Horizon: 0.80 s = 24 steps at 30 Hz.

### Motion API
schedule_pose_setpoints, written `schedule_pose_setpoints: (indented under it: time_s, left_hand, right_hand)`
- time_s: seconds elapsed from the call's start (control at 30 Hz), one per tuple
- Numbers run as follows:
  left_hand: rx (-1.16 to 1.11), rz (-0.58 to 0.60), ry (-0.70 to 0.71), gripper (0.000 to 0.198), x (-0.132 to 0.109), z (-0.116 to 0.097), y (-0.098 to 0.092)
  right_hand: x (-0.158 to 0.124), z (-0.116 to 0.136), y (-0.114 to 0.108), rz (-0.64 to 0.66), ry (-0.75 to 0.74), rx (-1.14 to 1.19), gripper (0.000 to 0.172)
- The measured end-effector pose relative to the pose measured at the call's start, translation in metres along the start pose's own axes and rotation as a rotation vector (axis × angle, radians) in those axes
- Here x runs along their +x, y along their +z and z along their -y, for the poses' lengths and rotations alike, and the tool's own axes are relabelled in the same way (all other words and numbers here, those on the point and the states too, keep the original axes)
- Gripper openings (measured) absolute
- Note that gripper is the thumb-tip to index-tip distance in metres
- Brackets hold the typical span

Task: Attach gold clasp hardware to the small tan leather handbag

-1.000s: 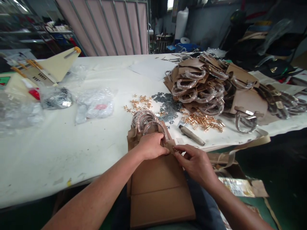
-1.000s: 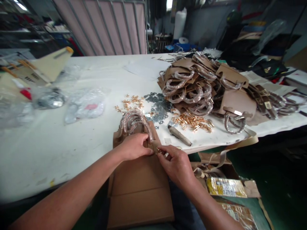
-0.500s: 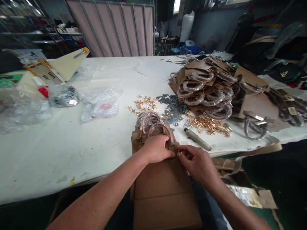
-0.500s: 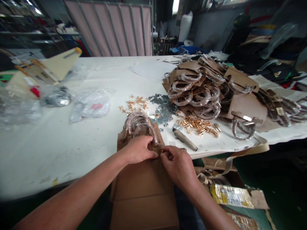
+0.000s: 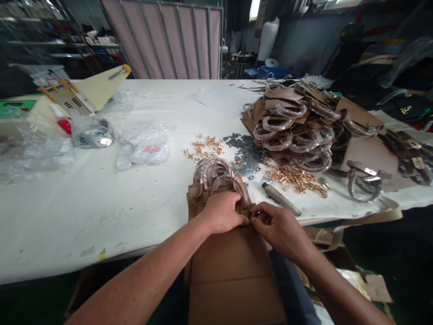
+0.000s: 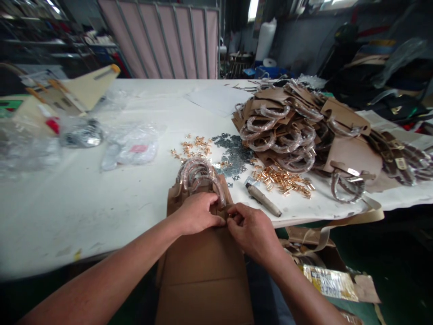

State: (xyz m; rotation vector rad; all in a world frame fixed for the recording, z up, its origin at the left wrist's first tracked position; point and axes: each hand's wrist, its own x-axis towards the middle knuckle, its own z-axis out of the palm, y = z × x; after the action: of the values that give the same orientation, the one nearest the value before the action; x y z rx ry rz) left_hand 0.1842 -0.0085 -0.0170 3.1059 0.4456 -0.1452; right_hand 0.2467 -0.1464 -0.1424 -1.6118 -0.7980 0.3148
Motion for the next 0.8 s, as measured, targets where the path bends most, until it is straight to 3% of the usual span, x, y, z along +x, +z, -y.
schedule_pose_setpoints:
  time_s: [0.2,0.33,0.57,0.63,0.7,0.77,0.8]
  left_hand:
    - [0.010,-0.031,0.023,0.027,-0.002,0.002,0.003]
    - [-0.034,-0.036,0.052,0.026,-0.004,0.004,0.002]
    - [-0.076,0.013,0.076,0.014,-0.007,0.000,-0.008]
    - [-0.140,0.020,0.118,0.015,-0.013,-0.002,-0.017]
    - [-0.179,-0.018,0.169,0.019,-0.023,-0.006,-0.027]
    - [-0.179,-0.072,0.196,0.020,-0.036,-0.012,-0.036]
    - [-0.168,-0.099,0.211,0.019,-0.043,-0.016,-0.040]
  right_hand:
    - [0.003,-0.002,0.003,0.008,0.013,-0.047,0.017]
    - [0.009,-0.004,0.009,-0.049,0.053,0.008,0.028]
    - [0.010,-0.002,0.004,-0.011,0.038,0.121,0.034]
    - [-0.006,-0.006,-0.006,-0.084,-0.026,0.189,0.040]
    - [-0.030,-0.015,-0.013,-0.259,-0.076,0.223,0.043]
    - [-0.055,-0.032,-0.013,-0.419,-0.090,0.185,0.042]
    - [-0.064,-0.042,-0.009,-0.423,-0.096,0.157,0.041]
